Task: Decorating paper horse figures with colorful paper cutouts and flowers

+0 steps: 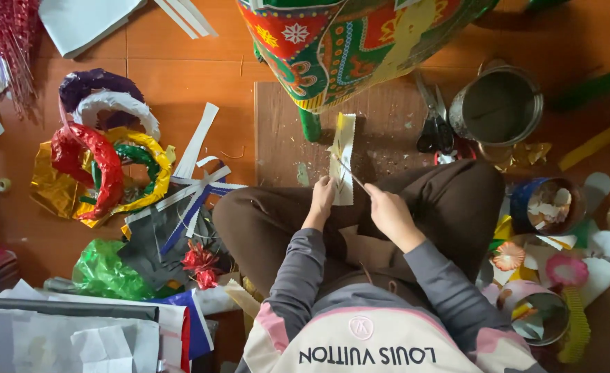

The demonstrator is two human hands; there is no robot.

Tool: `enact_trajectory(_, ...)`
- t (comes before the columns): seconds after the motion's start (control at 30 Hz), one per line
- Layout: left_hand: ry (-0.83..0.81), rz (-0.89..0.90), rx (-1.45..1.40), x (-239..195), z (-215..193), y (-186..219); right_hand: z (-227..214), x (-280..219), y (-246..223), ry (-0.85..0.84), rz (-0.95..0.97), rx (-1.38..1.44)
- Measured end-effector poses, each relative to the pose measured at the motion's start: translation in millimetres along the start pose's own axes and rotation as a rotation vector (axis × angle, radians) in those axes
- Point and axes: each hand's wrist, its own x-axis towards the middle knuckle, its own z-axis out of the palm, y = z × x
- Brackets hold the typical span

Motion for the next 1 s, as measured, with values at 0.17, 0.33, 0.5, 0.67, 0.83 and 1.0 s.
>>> enact_trajectory(0.17, -0.021, 0.016, -0.044, 6, 4, -7, -10, 5, -22, -0.078, -0.009, -0.133)
enact_trajectory(0.33, -0.033, 0.019, -0.031, -5, 0, 8, -29, 11, -54, -0.09, 0.007, -0.111)
enact_trajectory(0.5, -0.048, 0.009, -0.014, 15, 5, -17, -67, 19, -108, 0.042, 0.398, 0.623)
enact_trajectory(0.67, -0.045, -0.023, -0.065, 10, 6, -10, -69, 21, -120, 0.053, 0.134, 0.376)
enact_trajectory(0.83, -0.022, -0.064, -0.15, -6, 1, 13, -40, 43, -79, 0.183, -0.017, 0.187)
enact_trajectory(1.0, -0.026, -0.13, -0.243, -1, 4, 5, -16, -1, -39, 0.03, -0.044, 0.091)
